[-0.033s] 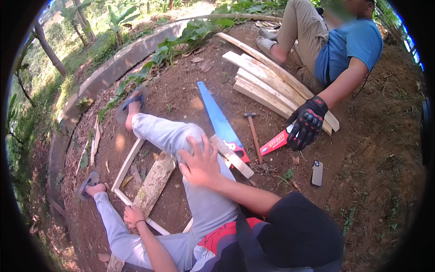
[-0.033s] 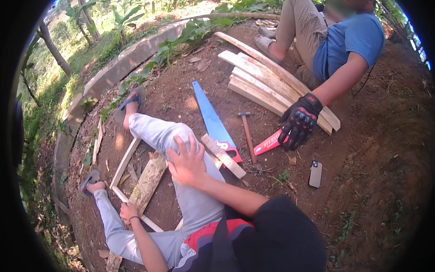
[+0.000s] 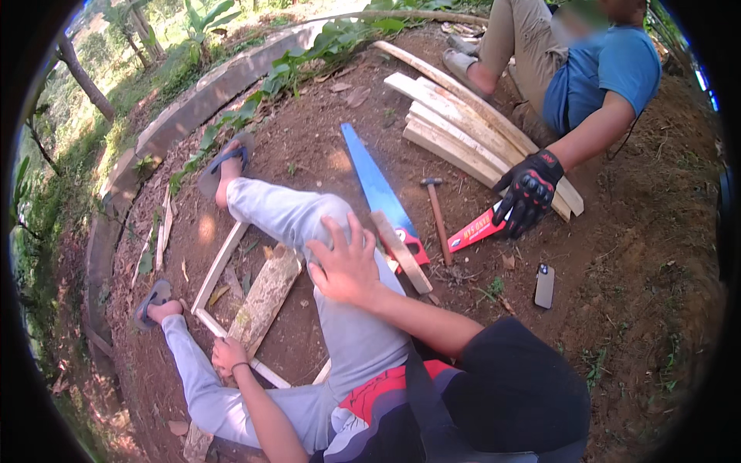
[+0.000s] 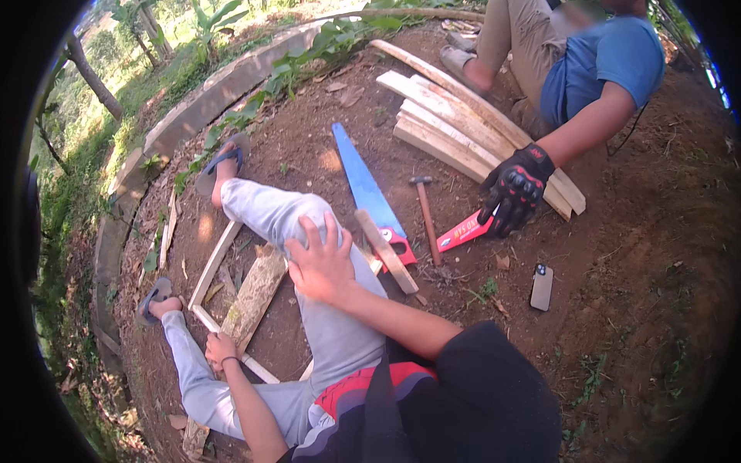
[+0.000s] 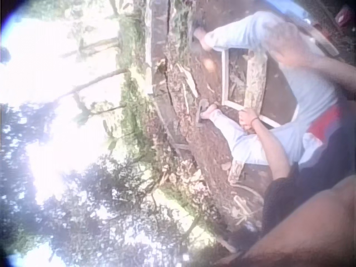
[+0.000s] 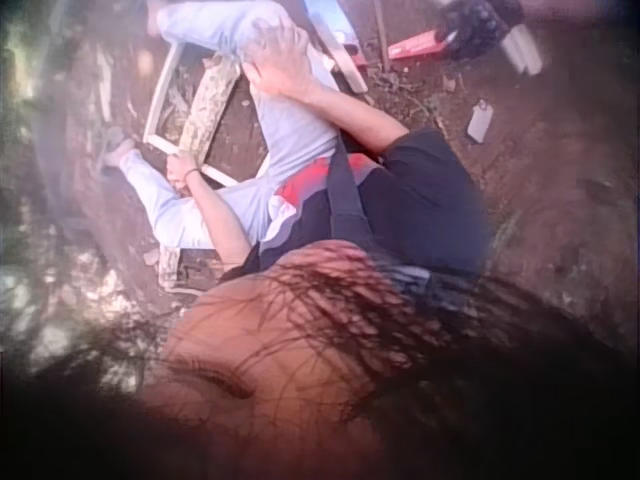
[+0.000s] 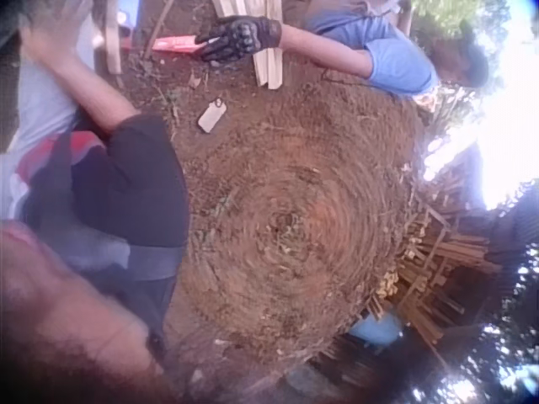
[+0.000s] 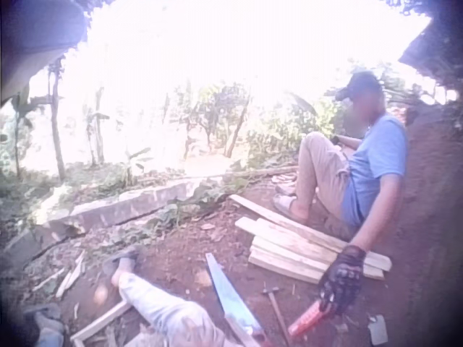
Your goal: The person hammers a nail into a wooden frame and then uses a saw to cut a small piece of wood.
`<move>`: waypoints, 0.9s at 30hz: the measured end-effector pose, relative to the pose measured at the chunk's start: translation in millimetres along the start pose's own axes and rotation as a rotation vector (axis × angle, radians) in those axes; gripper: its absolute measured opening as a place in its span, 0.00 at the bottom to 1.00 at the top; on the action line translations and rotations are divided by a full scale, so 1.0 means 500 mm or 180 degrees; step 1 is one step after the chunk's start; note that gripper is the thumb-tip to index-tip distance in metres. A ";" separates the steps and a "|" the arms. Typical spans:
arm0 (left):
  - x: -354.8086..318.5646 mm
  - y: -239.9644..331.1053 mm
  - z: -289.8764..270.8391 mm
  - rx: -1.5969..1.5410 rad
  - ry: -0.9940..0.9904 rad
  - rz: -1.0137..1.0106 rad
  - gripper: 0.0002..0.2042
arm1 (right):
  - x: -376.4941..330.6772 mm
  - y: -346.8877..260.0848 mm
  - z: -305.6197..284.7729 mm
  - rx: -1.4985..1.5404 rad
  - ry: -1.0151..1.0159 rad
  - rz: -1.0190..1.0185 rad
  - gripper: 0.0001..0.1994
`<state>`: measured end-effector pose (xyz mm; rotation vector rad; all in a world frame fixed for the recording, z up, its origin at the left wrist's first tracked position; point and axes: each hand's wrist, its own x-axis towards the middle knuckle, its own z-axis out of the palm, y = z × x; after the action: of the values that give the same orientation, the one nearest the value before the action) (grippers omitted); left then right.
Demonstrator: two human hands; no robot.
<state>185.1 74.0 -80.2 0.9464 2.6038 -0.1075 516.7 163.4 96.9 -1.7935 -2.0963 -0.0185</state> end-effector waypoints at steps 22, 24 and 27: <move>0.041 -0.063 0.019 -0.0390 -0.0364 0.0273 0.26 | -0.074 0.335 0.028 0.2257 -0.0334 0.2405 0.15; 0.000 -0.024 -0.050 -0.0979 -0.0494 0.0249 0.28 | -0.015 0.271 -0.041 0.3130 0.0161 0.2133 0.14; -0.039 -0.008 -0.087 -0.2272 -0.0497 0.0793 0.24 | 0.051 0.148 -0.155 0.3637 0.0246 0.1409 0.15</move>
<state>182.8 67.7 -33.0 0.9177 2.0961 0.7285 605.9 181.7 158.8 -1.3735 -1.1332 0.9826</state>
